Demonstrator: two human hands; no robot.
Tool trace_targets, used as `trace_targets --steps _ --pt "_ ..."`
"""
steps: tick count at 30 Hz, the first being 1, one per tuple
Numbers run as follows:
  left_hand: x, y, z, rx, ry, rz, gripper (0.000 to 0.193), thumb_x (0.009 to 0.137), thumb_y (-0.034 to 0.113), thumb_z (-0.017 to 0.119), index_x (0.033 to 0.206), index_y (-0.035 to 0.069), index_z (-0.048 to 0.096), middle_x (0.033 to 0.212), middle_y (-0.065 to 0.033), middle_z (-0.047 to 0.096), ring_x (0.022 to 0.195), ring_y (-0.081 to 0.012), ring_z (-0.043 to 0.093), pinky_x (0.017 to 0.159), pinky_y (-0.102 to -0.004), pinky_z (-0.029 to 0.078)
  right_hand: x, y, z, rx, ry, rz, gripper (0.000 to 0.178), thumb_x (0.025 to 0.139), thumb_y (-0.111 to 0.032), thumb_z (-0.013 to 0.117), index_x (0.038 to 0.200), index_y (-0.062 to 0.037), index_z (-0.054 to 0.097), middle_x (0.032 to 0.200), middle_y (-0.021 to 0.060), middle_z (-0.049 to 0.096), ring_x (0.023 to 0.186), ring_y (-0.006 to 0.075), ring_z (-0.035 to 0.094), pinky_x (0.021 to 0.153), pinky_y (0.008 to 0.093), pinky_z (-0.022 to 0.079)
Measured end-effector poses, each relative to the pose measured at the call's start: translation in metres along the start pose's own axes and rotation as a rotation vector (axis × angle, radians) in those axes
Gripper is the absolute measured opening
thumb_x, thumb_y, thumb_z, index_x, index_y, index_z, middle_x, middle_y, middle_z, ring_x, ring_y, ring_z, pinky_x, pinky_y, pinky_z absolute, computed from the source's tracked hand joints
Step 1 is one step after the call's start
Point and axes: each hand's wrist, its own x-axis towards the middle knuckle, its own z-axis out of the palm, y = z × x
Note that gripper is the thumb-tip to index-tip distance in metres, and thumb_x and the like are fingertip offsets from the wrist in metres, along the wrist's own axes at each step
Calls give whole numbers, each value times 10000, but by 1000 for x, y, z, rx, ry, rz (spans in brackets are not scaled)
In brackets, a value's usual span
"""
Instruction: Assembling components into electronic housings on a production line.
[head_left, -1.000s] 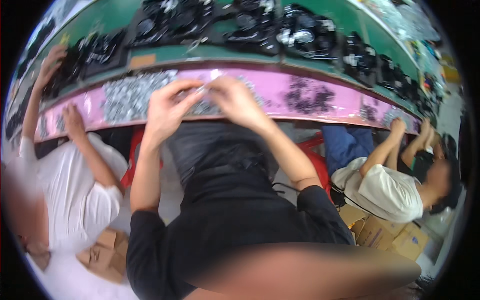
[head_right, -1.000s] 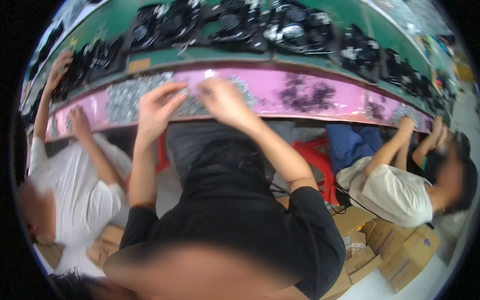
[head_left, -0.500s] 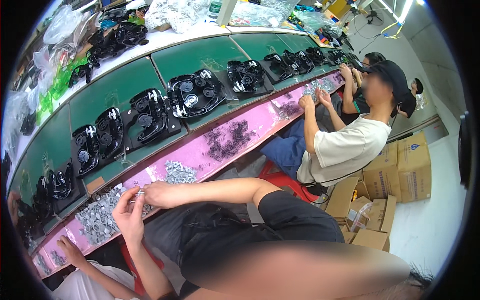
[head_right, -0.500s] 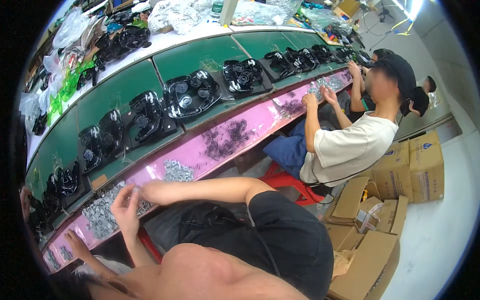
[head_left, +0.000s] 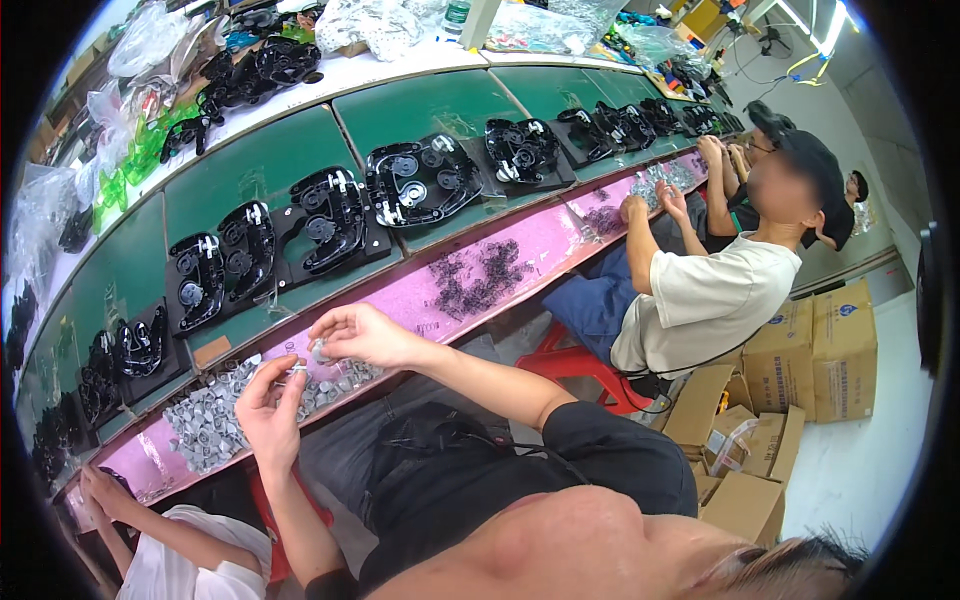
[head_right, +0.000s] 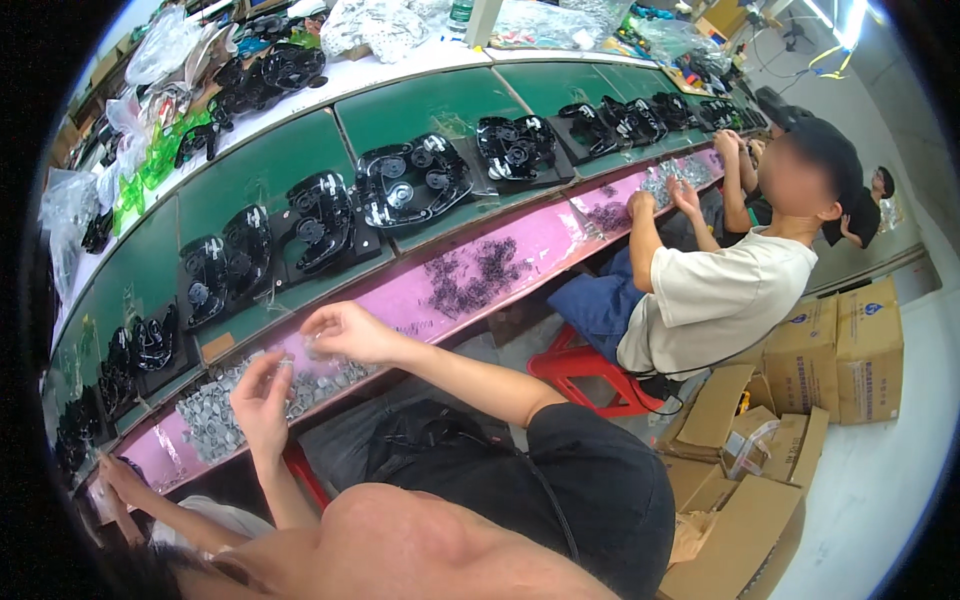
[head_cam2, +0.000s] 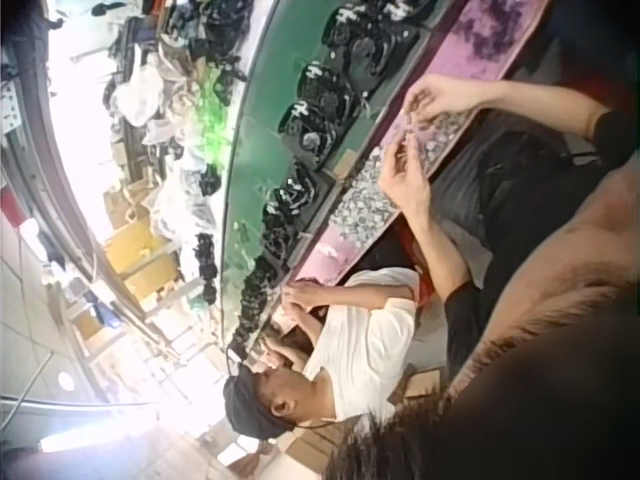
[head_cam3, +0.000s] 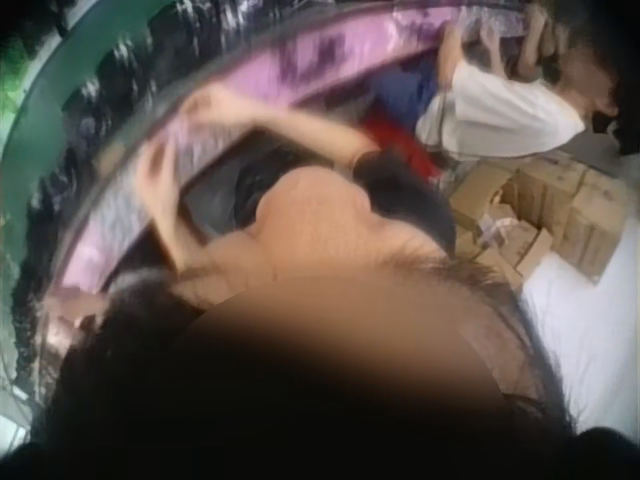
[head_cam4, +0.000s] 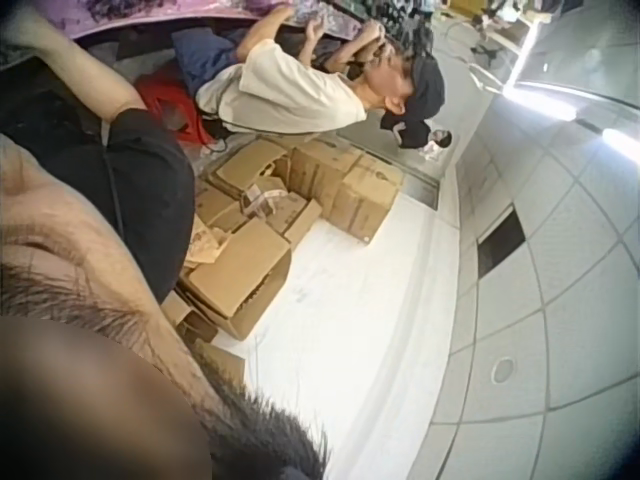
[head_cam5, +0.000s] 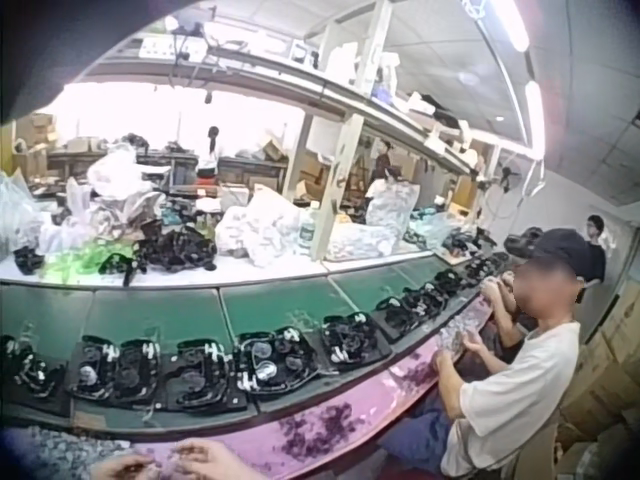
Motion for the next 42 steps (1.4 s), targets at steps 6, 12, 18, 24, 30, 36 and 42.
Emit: trace_targets --steps 6,12,18,24,30,36,42 --pt "-1 28 4 141 -38 44 201 938 -6 721 1137 -34 733 977 -13 677 820 -88 602 674 -219 465 -1 -30 3 243 167 123 291 995 -70 704 1264 40 695 1130 116 756 1041 179 730 939 346 610" --pt "11 62 31 289 -151 248 230 872 37 801 1099 17 775 1003 -97 768 836 -179 702 746 -288 543 -7 -52 9 407 196 -63 297 998 -22 672 1290 31 672 1212 191 738 1125 310 733 981 405 607" --pt "6 46 36 310 -173 256 245 858 17 809 1100 24 773 1041 -116 776 907 -211 732 759 -311 556 -10 -42 15 486 131 -52 299 1023 -33 632 1309 49 666 1244 191 727 1156 322 721 1004 421 598" --pt "9 44 36 391 -118 343 207 895 68 792 1096 27 769 1014 -109 760 837 -236 719 729 -339 571 -15 -42 28 451 132 -119 324 1084 -136 540 1300 70 666 1304 231 695 1222 351 687 1046 434 572" --pt "13 36 32 467 28 490 200 880 85 803 1069 32 764 1015 -120 756 844 -267 720 739 -347 577 -12 -41 24 506 117 -86 301 1067 -86 562 1293 85 666 1310 234 693 1194 346 696 1039 403 575" --pt "6 41 29 423 46 320 247 828 10 831 1067 21 771 1024 -119 766 908 -220 739 738 -310 573 -11 -40 20 506 105 33 302 1026 -31 627 1308 72 664 1280 214 713 1173 277 712 1027 351 590" --pt "6 35 20 437 99 444 178 811 -10 833 978 5 772 949 -100 769 839 -215 739 721 -302 568 -13 -32 26 588 109 35 298 1011 -29 652 1293 63 678 1245 203 729 1130 238 723 1001 335 603"
